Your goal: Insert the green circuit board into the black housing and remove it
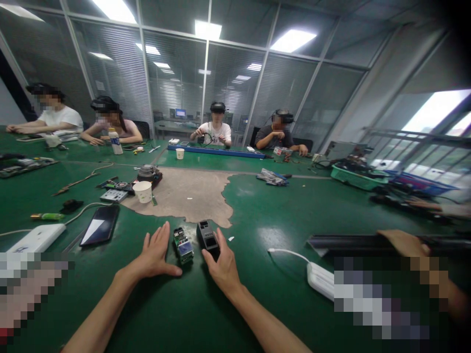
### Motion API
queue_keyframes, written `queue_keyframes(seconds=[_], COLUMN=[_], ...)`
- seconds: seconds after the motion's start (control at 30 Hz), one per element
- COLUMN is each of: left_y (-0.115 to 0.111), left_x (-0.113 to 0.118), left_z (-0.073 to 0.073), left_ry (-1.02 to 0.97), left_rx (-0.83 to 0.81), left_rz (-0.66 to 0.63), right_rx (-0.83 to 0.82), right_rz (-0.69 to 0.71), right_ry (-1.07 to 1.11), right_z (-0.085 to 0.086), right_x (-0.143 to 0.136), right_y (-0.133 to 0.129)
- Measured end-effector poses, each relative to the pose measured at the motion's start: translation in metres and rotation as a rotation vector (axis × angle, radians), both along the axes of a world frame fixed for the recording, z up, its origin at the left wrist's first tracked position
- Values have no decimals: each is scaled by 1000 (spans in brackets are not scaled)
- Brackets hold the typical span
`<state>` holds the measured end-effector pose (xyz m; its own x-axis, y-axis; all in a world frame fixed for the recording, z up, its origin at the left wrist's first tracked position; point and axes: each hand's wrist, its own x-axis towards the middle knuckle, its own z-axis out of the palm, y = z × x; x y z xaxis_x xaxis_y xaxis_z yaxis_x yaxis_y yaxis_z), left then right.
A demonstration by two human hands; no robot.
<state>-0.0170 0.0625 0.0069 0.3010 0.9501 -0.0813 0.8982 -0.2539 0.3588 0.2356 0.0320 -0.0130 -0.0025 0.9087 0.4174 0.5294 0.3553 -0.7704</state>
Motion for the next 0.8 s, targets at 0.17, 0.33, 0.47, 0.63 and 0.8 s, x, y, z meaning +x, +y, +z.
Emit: queue_keyframes(seconds=[0.17,0.33,0.47,0.63,0.8], left_y=[-3,-5,-5,-4,-2], left_x=[0,1,-1,-4,-6], left_z=[4,6,5,0,-8], left_ry=[-13,-7,-19,-49,-61], left_rx=[-7,-7,10,28,38], left_rz=[-10,8,6,-11,0], right_rx=[-1,9,58,37,24], right_rz=[-28,43,150,182,171], right_ry=[76,194,189,153,107], right_z=[4,30,50,48,41], right_x=[0,-11,-29,-48,-54], right_y=[0,-3,-7,-9,-8])
